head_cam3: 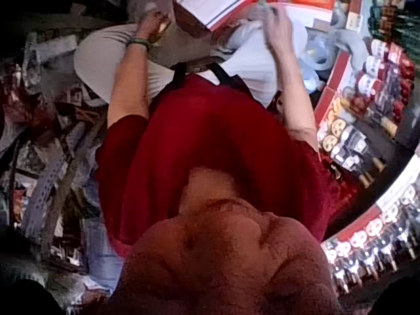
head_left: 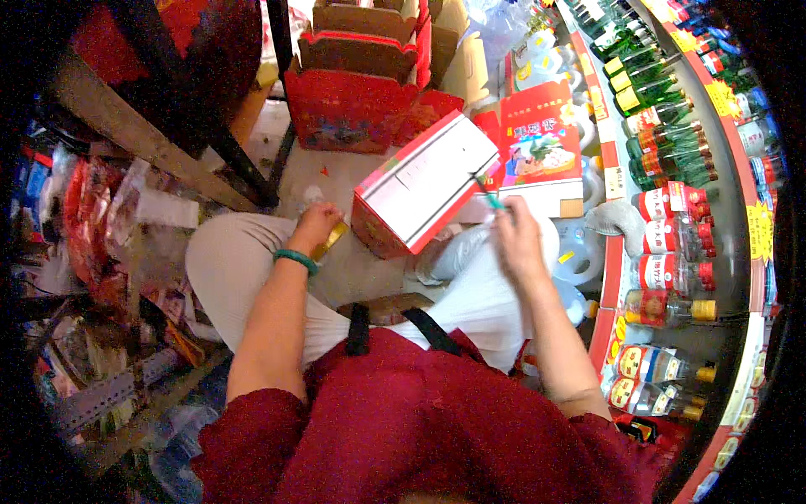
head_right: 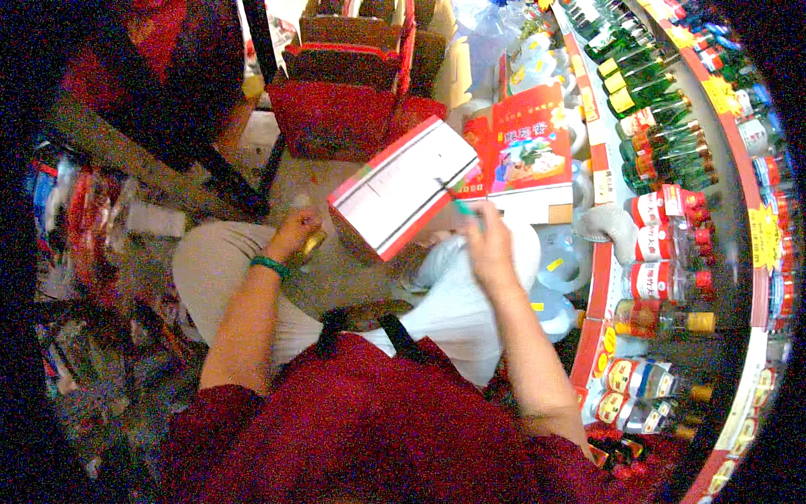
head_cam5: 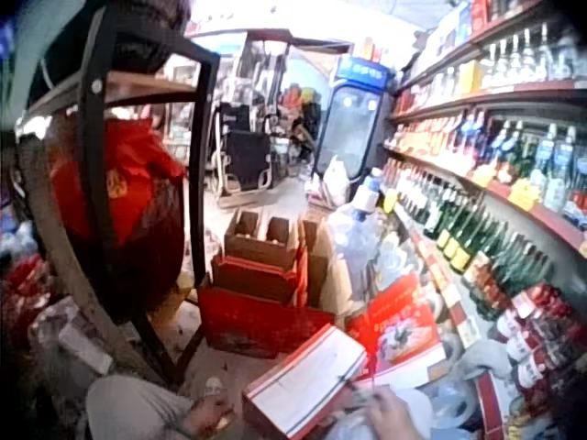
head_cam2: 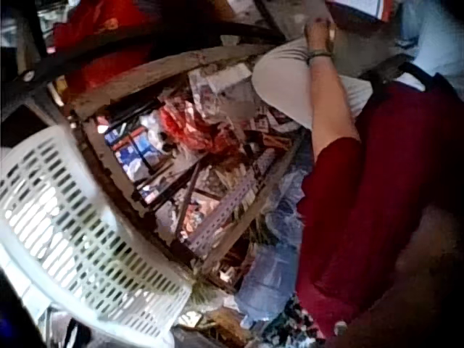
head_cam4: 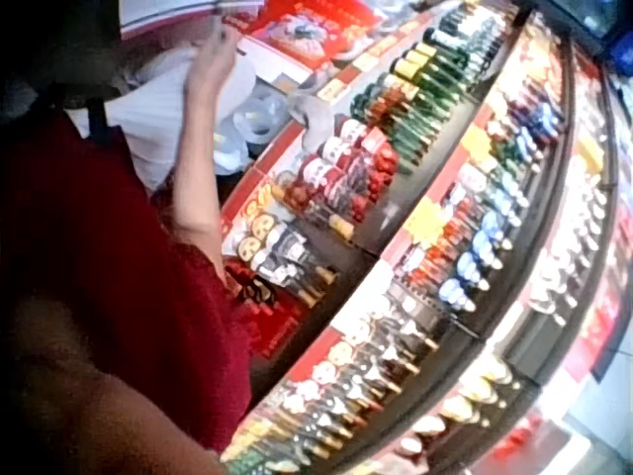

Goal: The person sits on the floor and assembles red cardboard boxes by folding flaps and securing them with yellow tape. They handle multiple boxes one at a time, folding sides and applying tape to close the seams.

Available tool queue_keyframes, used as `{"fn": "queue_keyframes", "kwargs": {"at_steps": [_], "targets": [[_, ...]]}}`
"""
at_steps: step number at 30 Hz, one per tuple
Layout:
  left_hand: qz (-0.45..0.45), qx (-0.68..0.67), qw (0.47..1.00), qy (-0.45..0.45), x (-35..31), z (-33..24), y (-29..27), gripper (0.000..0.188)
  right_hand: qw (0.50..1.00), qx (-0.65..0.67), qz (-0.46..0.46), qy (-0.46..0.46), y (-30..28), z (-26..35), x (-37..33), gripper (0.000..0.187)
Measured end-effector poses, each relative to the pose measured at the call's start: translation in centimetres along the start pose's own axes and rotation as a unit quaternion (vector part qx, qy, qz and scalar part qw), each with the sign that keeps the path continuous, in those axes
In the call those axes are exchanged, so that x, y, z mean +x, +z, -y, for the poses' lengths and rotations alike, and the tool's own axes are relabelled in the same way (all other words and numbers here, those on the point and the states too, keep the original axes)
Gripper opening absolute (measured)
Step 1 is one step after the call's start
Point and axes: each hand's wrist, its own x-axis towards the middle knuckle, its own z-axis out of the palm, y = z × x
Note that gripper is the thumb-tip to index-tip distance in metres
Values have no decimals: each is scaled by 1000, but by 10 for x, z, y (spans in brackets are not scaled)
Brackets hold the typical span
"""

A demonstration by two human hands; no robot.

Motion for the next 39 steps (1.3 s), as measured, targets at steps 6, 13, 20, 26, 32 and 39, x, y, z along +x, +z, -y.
{"fn": "queue_keyframes", "kwargs": {"at_steps": [6,13,20,26,32,39], "targets": [[-45,-44,998,8,-5,-9,-12,24,953,223,-96,181,-64,-70,24,6],[-123,-100,987,-27,-10,-14,-22,22,933,250,-112,234,-95,-101,22,31],[-130,-73,988,28,-27,-41,-47,18,953,150,-233,124,-128,-130,53,22],[-121,-61,991,21,-18,-51,-44,21,923,-186,-331,59,-194,-152,108,11],[-151,-43,986,48,-18,-46,-38,20,909,-326,-228,124,-245,-226,133,20],[-171,-64,983,26,-17,-40,-35,19,862,-468,-177,79,-226,-198,128,28]]}}
